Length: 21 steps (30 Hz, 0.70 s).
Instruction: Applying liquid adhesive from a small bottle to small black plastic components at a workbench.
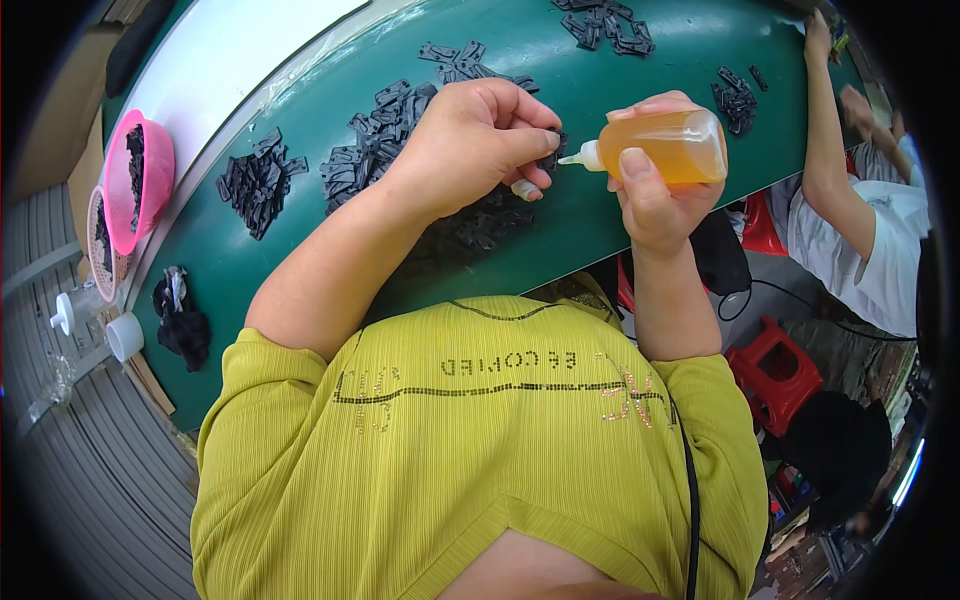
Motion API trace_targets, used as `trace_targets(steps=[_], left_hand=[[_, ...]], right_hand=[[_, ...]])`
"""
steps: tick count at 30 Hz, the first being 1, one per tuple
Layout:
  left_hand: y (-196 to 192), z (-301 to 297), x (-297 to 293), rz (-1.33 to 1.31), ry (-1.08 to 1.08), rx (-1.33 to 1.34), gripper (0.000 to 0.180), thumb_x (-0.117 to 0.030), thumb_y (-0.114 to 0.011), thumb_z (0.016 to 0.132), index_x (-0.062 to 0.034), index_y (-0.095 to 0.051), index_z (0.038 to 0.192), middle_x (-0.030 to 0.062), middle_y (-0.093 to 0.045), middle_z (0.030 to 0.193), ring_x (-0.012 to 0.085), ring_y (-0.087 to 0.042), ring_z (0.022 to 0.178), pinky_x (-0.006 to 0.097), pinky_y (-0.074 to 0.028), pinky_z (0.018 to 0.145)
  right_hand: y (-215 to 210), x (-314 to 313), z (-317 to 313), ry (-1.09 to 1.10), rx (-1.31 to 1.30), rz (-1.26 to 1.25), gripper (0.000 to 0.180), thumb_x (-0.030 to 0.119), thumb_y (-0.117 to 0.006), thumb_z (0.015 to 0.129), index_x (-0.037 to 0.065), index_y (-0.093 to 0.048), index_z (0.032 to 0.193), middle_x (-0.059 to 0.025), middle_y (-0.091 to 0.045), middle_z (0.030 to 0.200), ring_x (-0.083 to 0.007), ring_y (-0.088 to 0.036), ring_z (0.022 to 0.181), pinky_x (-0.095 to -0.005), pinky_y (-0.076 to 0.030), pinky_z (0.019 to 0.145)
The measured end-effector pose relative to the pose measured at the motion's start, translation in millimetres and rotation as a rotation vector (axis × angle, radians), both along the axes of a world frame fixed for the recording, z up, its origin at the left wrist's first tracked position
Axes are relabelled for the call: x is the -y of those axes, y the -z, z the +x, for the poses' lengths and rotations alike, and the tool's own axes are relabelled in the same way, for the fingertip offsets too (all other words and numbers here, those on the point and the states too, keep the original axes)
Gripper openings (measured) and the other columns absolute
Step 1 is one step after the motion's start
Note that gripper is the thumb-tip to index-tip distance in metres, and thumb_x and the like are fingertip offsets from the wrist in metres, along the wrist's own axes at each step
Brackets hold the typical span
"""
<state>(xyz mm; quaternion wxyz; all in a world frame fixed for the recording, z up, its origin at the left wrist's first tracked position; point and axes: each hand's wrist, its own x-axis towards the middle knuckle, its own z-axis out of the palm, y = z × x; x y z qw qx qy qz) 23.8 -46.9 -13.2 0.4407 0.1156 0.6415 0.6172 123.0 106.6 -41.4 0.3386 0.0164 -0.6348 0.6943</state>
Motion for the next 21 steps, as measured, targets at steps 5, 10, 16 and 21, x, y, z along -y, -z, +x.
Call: trace_targets(steps=[5,10,16,21], left_hand=[[-2,-2,1,0.019,-0.011,-0.004,0.017,-0.005,-0.063,0.080,0.0037,-0.059,0.094,0.0067,-0.061,0.078,0.0132,-0.061,0.059,0.024,-0.053,0.053],[-6,-18,-15,0.009,-0.035,-0.190,0.024,-0.005,-0.061,0.082,0.0056,-0.061,0.103,0.0093,-0.063,0.083,0.0141,-0.063,0.064,0.025,-0.054,0.059],[7,-63,-70,-0.137,-0.039,-0.760,0.034,-0.012,-0.061,0.080,0.0022,-0.061,0.110,0.0128,-0.066,0.092,0.0171,-0.066,0.075,0.030,-0.053,0.071],[6,-50,-52,-0.144,-0.124,-1.073,0.032,-0.025,-0.063,0.076,-0.0026,-0.065,0.099,0.0158,-0.065,0.097,0.0314,-0.061,0.092,0.036,-0.048,0.082]], right_hand=[[-3,-8,0,0.052,-0.042,-0.273,0.027,0.002,-0.059,0.072,-0.003,-0.053,0.098,-0.0138,-0.059,0.084,-0.0152,-0.056,0.059,-0.0244,-0.046,0.051],[-3,-15,-3,0.048,-0.096,-0.464,0.025,0.009,-0.054,0.077,-0.002,-0.052,0.098,-0.0168,-0.059,0.077,-0.0143,-0.046,0.045,-0.0229,-0.039,0.041],[-3,-10,-5,0.079,-0.079,-0.458,0.028,0.009,-0.055,0.077,-0.002,-0.052,0.102,-0.0157,-0.059,0.079,-0.0139,-0.048,0.048,-0.0221,-0.040,0.042],[0,-14,0,0.068,-0.074,-0.469,0.028,0.010,-0.055,0.079,-0.001,-0.052,0.104,-0.0166,-0.059,0.089,-0.0137,-0.051,0.051,-0.0201,-0.040,0.041]])
